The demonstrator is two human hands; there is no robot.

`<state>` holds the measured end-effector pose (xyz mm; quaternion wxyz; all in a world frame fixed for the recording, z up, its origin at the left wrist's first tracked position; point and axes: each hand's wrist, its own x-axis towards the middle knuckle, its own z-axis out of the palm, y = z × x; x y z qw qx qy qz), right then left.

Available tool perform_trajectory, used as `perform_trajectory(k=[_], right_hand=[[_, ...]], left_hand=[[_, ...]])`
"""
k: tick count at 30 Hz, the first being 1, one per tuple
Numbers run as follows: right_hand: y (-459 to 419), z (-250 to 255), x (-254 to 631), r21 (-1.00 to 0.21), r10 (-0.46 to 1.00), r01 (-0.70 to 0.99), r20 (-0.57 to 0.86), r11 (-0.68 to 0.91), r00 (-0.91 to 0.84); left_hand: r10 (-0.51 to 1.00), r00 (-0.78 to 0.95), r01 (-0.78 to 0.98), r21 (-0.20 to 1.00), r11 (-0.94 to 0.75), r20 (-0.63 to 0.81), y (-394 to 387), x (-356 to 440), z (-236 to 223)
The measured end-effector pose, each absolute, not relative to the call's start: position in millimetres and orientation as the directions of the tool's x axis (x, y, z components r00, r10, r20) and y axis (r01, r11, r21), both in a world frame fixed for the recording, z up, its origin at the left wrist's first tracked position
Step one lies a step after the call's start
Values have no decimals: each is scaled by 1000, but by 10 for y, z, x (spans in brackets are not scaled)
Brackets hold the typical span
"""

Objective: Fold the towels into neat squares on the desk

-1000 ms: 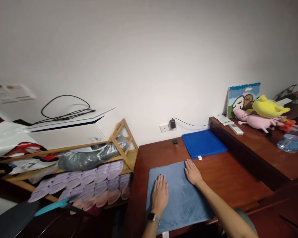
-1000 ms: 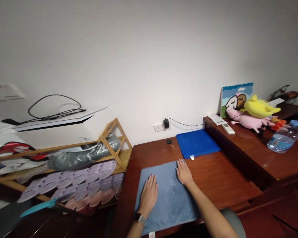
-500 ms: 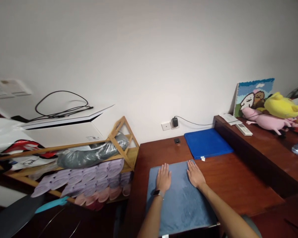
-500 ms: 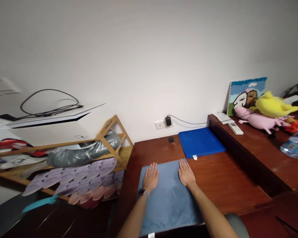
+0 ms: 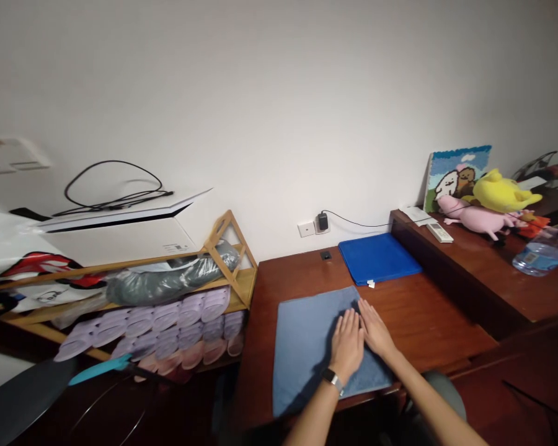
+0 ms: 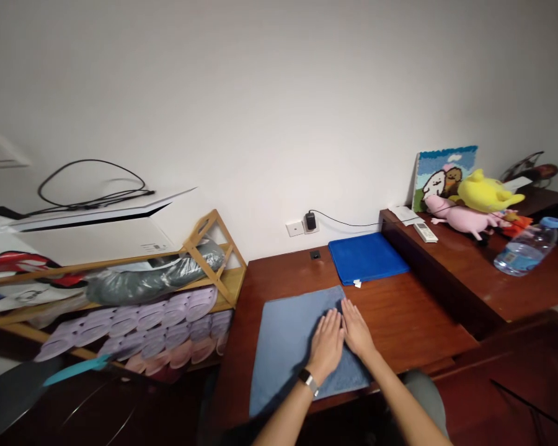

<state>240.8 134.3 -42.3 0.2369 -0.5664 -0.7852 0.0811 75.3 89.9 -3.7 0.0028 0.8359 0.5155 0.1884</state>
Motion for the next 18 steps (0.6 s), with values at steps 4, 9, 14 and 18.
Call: perform_trajectory(k=[4,9,14,18], right_hand=[[959,-639,2564,-309,936,888,208,339,-285],[934,-490,2511,-286,967,925,129,249,-220],[930,-313,2458,-274,973,935,101,226,-205],[772,-284,2319,-273,959,929,199,251,-201]], left_hand=[[882,423,849,249,-466,208,662,1040,-205],[945,257,939,179,-294,204,489,218,-320],[952,-92,995,69,75,293,286,-925,-368],[940,7,997,65,-31,341,291,-824,-179]])
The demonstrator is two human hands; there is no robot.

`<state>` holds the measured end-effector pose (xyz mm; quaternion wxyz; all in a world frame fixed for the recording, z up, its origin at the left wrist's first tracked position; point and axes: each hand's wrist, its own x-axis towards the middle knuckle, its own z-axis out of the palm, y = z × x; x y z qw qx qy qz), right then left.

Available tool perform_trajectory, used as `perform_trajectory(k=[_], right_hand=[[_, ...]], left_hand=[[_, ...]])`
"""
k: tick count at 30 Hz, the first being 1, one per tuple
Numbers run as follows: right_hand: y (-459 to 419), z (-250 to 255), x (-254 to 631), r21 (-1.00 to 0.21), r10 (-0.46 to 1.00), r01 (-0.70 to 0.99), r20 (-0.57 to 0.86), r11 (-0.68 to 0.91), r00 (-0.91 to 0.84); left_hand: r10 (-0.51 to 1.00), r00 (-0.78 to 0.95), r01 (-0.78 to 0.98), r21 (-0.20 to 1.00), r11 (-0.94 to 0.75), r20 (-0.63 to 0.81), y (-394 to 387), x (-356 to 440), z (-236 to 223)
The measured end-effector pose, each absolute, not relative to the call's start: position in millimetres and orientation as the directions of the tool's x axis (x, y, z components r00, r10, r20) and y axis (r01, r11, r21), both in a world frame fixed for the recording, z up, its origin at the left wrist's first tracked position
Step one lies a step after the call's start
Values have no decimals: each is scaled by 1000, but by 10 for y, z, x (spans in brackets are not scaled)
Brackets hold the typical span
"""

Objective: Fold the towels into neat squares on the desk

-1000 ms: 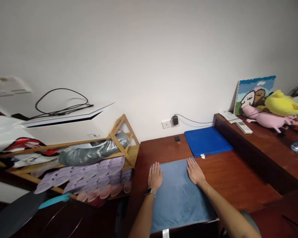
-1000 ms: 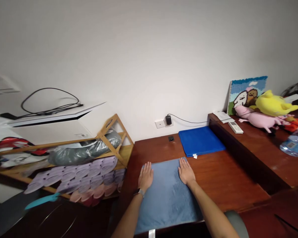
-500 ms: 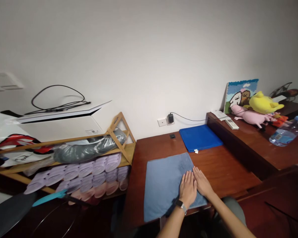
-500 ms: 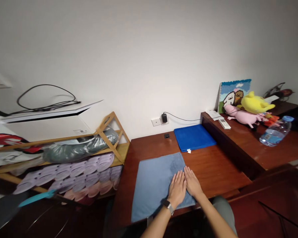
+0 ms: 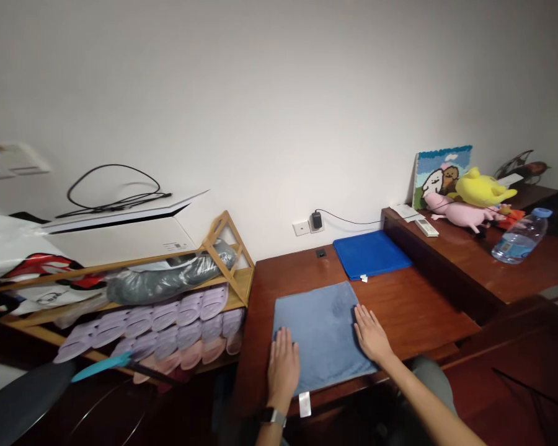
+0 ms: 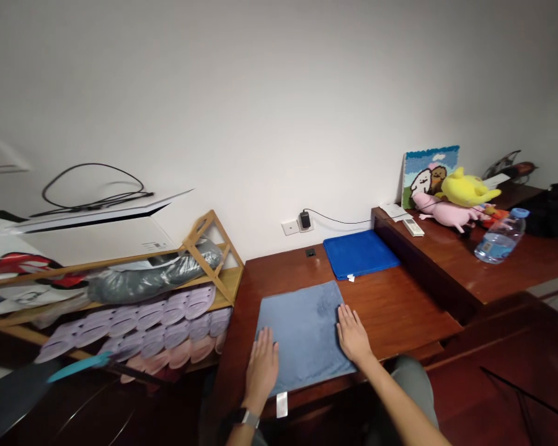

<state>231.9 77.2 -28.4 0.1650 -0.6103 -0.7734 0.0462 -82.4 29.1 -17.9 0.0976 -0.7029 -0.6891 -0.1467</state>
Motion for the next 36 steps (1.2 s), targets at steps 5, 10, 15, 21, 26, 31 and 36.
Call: perform_trajectory(k=[5,10,15,21,26,31,36], right_hand=[[493,-505,2183,-250,922,903,263,348,-283],[432,-614,2204,-248,928,907,246,340,-281],[422,-558,2208,-289,943,906,215,310,-254],[525,-393,2054,-314,967,916,124,249,-220],[700,-283,1812,-332,952,894,148,302,-267],[706,-446,1834,-334,958,898,117,286,-262],[1001,-446,1946,-352,968,904,153,243,-200]], left_hand=[[873,399,882,143,-449,281,302,377,-37],[921,321,916,175,-361,220,187,417,-272],[962,-32,997,78,11,272,4,-806,-533],[919,-60,997,64,38,390,-51,-1257,-357],[917,213,968,54,-245,336,182,-624,-107],[951,46,996,54,-66,306,22,-925,-484],[912,-56,998,52,39,406,-140,-1455,-651]])
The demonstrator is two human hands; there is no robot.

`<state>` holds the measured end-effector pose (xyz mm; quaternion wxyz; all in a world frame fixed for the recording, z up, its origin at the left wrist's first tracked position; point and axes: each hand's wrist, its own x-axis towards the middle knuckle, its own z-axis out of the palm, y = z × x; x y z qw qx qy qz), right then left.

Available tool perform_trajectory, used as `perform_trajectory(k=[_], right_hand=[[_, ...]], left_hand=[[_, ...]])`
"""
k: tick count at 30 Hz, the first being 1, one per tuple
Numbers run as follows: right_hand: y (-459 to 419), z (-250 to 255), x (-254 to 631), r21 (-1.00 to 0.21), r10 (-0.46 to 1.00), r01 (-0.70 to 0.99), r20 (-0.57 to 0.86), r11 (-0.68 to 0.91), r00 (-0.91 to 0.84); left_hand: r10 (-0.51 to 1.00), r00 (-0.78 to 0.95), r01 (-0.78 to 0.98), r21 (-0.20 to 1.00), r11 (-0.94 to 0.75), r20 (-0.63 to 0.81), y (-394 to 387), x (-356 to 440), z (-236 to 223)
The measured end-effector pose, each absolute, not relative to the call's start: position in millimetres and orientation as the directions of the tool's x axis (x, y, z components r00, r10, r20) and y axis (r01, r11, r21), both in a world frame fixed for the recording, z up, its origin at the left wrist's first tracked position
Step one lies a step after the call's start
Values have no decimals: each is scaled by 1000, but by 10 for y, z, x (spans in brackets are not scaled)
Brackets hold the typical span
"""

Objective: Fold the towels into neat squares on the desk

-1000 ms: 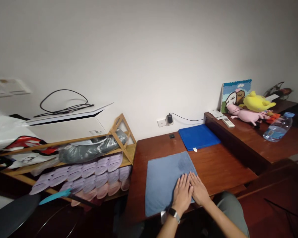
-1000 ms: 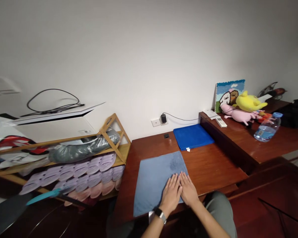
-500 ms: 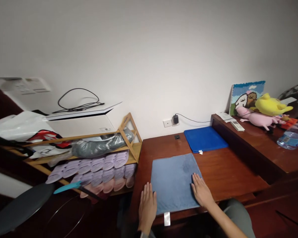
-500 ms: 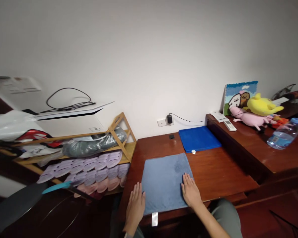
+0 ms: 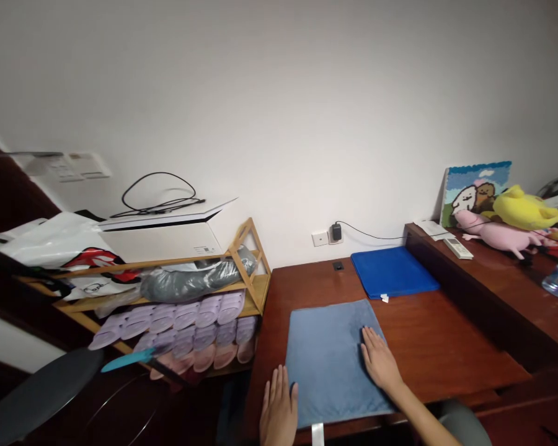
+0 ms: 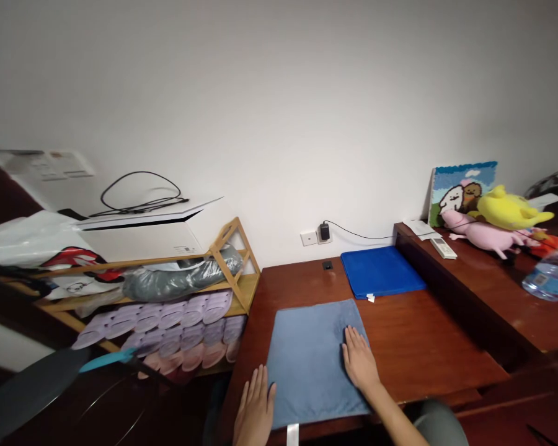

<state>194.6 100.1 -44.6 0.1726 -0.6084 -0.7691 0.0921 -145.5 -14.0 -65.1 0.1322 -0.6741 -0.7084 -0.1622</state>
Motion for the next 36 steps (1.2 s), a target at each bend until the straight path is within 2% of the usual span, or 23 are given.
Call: perform_trajectory(k=[3,8,10,12,15,19,22,24,27,30,32,36], right_hand=[[1434,-302,1949,-350,967,908,185,231,-175],[1995,-245,1883,-284,979,937,54,203,-196],[2063,-328,1881,-273,978,939,46,208,-204],[2074,-415,1895,-267,977,940,62,212,-203],[2056,-468,1912,-249,980,948,63,199,-189],[2042,-418,1904,-247,982,951,50,187,-180],[2039,-386,1893,-248,983,951,44,183,-177],[2038,-378,1890,-244,983,952,41,183,-179],[2042,-372,1891,-243,982,951,42,190,-186],[2048,-372,1898,-243,980,950,40,198,-194],[2056,-378,1904,-244,980,949,33,198,-196],[2061,-393,1917,-258,980,946,36,198,-196]], left_hand=[[897,31,996,58,-63,441,206,-1252,-352],[904,257,949,86,-302,342,1229,-585,-9],[934,237,956,108,-273,266,1524,-532,-64],[970,126,980,123,-154,210,1684,-659,-178],[976,-82,991,124,58,202,1718,-1032,-338],[963,-173,981,122,150,205,1617,-1417,-400],[955,-173,983,108,150,241,1568,-1417,-331],[944,-116,991,102,88,310,1568,-1242,-252],[928,105,983,104,-151,358,1603,-737,-154],[907,308,924,139,-357,287,1645,-192,-167],[923,301,922,175,-346,238,1659,-11,-231],[975,90,974,186,-130,205,1632,-276,-334]])
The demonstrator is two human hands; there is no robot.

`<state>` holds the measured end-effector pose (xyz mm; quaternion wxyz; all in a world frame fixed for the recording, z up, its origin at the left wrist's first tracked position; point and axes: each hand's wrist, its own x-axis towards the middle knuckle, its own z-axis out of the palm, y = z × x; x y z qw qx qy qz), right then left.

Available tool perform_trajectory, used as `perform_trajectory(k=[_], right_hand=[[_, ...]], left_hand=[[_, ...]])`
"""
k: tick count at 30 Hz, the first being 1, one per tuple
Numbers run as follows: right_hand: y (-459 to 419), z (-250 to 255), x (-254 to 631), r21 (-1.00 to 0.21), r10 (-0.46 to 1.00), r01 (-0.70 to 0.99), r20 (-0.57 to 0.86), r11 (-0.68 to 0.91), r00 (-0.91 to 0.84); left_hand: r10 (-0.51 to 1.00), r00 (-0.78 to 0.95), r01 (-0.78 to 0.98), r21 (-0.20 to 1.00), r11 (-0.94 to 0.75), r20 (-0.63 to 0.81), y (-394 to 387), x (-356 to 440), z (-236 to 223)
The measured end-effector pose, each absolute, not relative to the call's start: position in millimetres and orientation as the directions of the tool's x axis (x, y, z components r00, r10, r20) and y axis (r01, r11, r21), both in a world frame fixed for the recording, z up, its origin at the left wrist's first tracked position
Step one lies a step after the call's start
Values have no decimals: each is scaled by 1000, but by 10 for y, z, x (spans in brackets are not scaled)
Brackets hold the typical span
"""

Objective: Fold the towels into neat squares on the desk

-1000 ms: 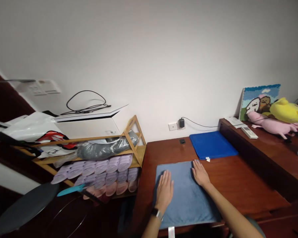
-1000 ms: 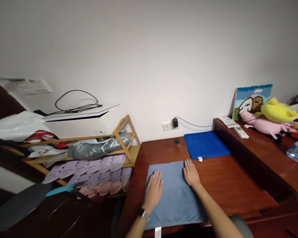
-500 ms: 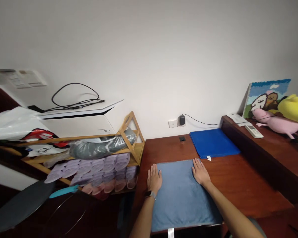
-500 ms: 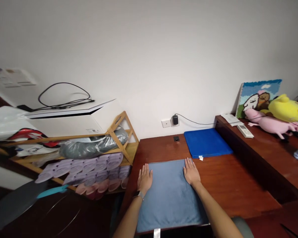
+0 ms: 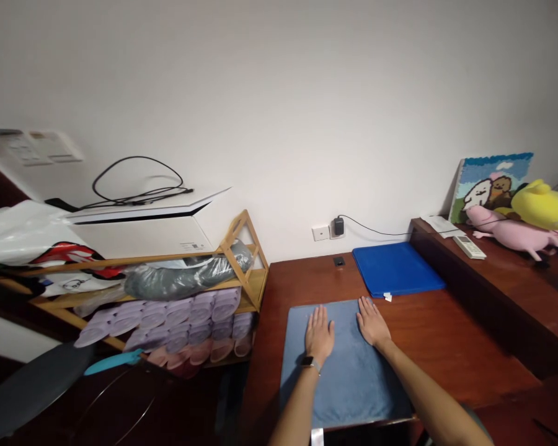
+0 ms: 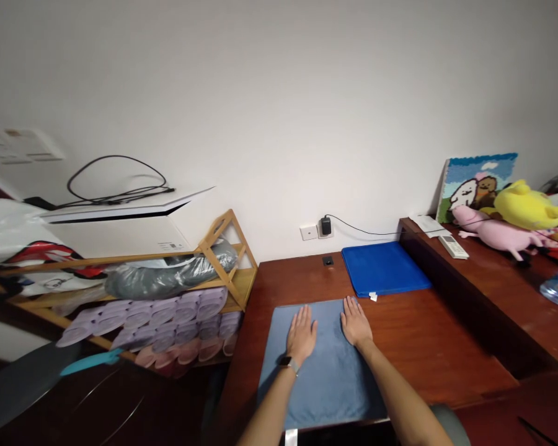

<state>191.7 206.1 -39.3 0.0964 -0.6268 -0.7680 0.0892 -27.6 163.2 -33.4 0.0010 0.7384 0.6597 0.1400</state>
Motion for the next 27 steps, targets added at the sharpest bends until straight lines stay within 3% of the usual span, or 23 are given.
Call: perform_trajectory(k=[9,13,17,22,27], right_hand=[[2051,-272,1925,-264,980,945,9,194,-198],[1958,-107,1869,-244,981,951,14,189,-191],[1385,-179,1841,-270,950,915,167,300,-262],[636,-550,1955,-312,921,867,173,388,-349],[575,-510,1982,-308,933,881,96,360,-348]], left_hand=[[962,-174,978,151,144,212,1099,-1474,-142],[963,33,984,158,-78,267,585,-1325,58],[913,328,916,155,-370,244,94,-945,86],[918,312,925,144,-352,243,-189,-939,-87],[946,193,970,96,-224,261,-383,-1445,-278]])
